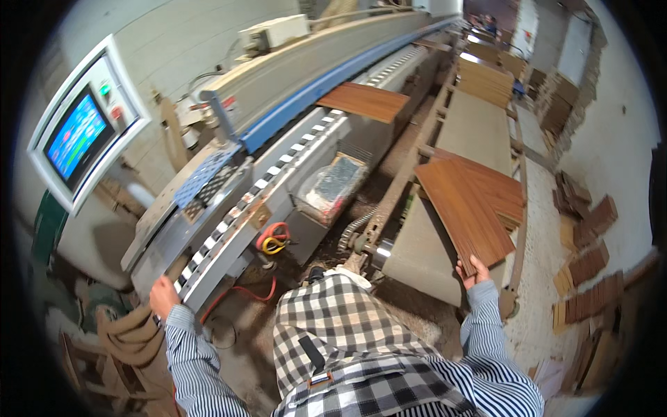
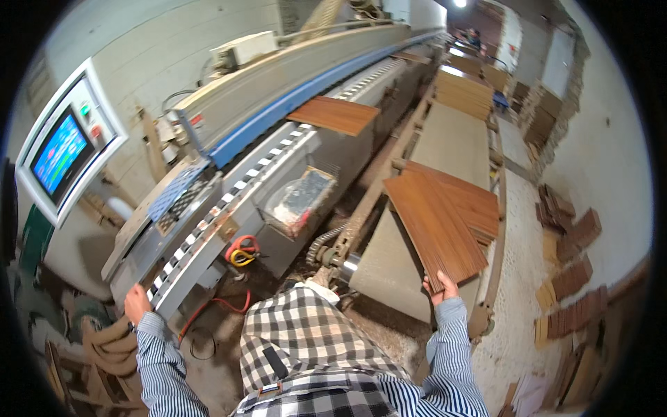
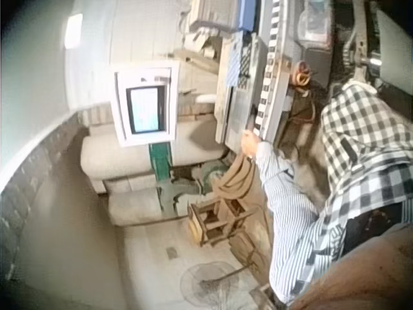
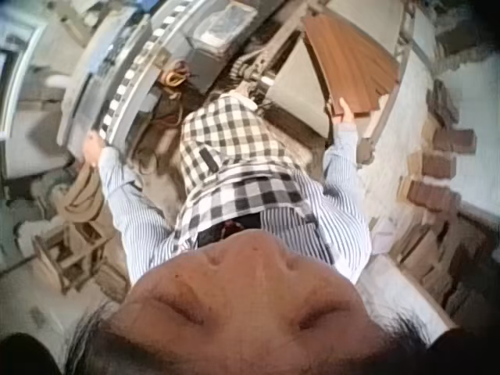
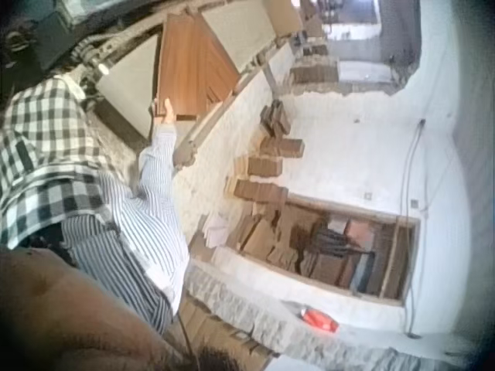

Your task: The person repeatedly feeds rectangular wooden planks through a planer machine, one at a time, using both hands to guide each piece from the input side to the output side. The person stacks the processed planks on a nearby table.

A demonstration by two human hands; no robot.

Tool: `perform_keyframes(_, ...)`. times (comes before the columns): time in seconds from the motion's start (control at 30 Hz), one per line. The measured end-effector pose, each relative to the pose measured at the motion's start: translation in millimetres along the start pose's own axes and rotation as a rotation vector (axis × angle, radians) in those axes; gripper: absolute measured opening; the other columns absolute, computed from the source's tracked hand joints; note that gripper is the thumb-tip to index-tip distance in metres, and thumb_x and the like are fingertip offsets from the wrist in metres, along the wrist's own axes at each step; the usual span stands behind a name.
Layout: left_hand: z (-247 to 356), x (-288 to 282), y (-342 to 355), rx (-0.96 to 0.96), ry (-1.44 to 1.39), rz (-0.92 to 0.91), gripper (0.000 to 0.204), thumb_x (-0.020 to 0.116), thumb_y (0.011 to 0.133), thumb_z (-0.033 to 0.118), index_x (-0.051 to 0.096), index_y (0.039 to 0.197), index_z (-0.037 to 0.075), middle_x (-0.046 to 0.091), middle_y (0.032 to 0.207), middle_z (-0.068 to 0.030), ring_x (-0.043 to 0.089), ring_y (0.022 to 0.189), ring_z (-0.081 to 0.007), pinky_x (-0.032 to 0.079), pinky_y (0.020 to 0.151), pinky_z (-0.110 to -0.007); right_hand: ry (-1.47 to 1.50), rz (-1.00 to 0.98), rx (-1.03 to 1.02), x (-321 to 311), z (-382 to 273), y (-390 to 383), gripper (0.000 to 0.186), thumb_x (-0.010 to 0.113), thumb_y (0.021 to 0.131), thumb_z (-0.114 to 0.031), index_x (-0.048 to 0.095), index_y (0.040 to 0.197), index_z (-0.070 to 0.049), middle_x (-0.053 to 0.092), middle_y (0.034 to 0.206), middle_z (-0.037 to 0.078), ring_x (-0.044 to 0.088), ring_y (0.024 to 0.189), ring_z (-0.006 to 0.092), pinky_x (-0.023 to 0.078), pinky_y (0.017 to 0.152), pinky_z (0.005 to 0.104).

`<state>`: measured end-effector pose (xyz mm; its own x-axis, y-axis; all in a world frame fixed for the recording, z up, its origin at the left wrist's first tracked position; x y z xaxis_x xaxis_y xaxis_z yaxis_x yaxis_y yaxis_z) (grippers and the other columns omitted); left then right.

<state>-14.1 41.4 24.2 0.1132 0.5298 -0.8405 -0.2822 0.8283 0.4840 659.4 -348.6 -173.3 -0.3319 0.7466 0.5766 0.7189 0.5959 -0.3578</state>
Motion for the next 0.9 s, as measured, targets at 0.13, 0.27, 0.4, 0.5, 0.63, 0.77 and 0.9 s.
perform_keyframes(0.13, 16.9, 15.3, -17.5, -0.005, 0.036, 0.019, 0.044, 0.038, 0.086, 0.033, 0.065, 0.073, 0.001, 0.06, 0.072, -0.0234, 0.059, 0.067, -0.0406, 0.046, 0.063, -0.049, -0.017, -0.203, -0.05, 44.7, -18.1, -40.6, 0.043, 0.061, 0.077, -0.019, 0.05, 0.113, 0.003, 0.062, 0.095, 0.015, 0.063, 0.077, 0.0206, 0.054, 0.069, 0.0334)
perform_keyframes(0.27, 7.2, -9.1, -5.7, -0.033, 0.015, 0.027, 0.044, 0.037, 0.085, 0.033, 0.067, 0.074, 0.003, 0.061, 0.072, -0.022, 0.061, 0.068, -0.0388, 0.047, 0.066, -0.048, -0.001, -0.313, 0.105, 106.5, 20.3, -68.5, 0.048, 0.062, 0.073, -0.012, 0.046, 0.115, 0.005, 0.061, 0.097, 0.019, 0.063, 0.08, 0.0268, 0.056, 0.067, 0.0364)
perform_keyframes(0.4, 8.8, -12.0, -6.4, -0.013, 0.043, 0.028, 0.042, 0.039, 0.086, 0.032, 0.067, 0.071, 0.003, 0.062, 0.071, -0.0212, 0.061, 0.067, -0.0371, 0.047, 0.066, -0.046, -0.054, -0.43, 0.149, 190.7, 50.5, -94.4, 0.054, 0.062, 0.07, -0.008, 0.042, 0.118, 0.006, 0.059, 0.1, 0.019, 0.062, 0.081, 0.0315, 0.055, 0.066, 0.0376)
perform_keyframes(0.5, 7.4, -12.4, -5.1, -0.005, 0.029, 0.023, 0.041, 0.041, 0.085, 0.032, 0.067, 0.07, 0.003, 0.062, 0.07, -0.021, 0.061, 0.066, -0.0369, 0.047, 0.066, -0.045, -0.094, -0.571, 0.238, 255.7, 79.7, -117.5, 0.052, 0.062, 0.07, -0.009, 0.043, 0.117, 0.005, 0.059, 0.099, 0.018, 0.061, 0.084, 0.0298, 0.053, 0.068, 0.0376)
perform_keyframes(0.63, 5.3, -15.3, -5.6, -0.031, -0.01, -0.019, 0.04, 0.042, 0.085, 0.032, 0.068, 0.074, 0.003, 0.062, 0.073, -0.0209, 0.061, 0.068, -0.037, 0.046, 0.069, -0.045, -0.134, -0.724, 0.372, 325.5, 133.0, -135.6, 0.047, 0.062, 0.075, -0.008, 0.044, 0.117, 0.003, 0.058, 0.101, 0.016, 0.061, 0.087, 0.0277, 0.054, 0.072, 0.0368)
perform_keyframes(0.77, 5.5, -15.6, -5.1, -0.028, -0.021, -0.015, 0.04, 0.043, 0.085, 0.032, 0.067, 0.073, 0.003, 0.062, 0.072, -0.0207, 0.061, 0.069, -0.0366, 0.046, 0.071, -0.044, -0.237, -0.869, 0.513, 374.2, 180.8, -167.9, 0.04, 0.061, 0.082, -0.016, 0.047, 0.116, 0.001, 0.059, 0.104, 0.014, 0.061, 0.084, 0.0208, 0.052, 0.073, 0.0334)
perform_keyframes(0.9, 6.7, -16.6, -5.7, -0.025, -0.026, 0.005, 0.039, 0.043, 0.084, 0.031, 0.067, 0.07, 0.003, 0.062, 0.069, -0.0205, 0.06, 0.068, -0.0366, 0.045, 0.071, -0.043, -0.485, -1.205, 0.678, 406.5, 213.8, -194.6, 0.042, 0.057, 0.086, -0.024, 0.047, 0.118, 0.0, 0.061, 0.103, 0.013, 0.06, 0.087, 0.0167, 0.048, 0.08, 0.0304)
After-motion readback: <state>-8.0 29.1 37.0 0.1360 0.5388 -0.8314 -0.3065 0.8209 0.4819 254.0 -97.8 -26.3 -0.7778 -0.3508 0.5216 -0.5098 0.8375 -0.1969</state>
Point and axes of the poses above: each hand's wrist, its own y-axis towards the middle knuckle, its own x-axis out of the palm, z = x × y, the point moved 5 cm from there along y, towards the middle knuckle
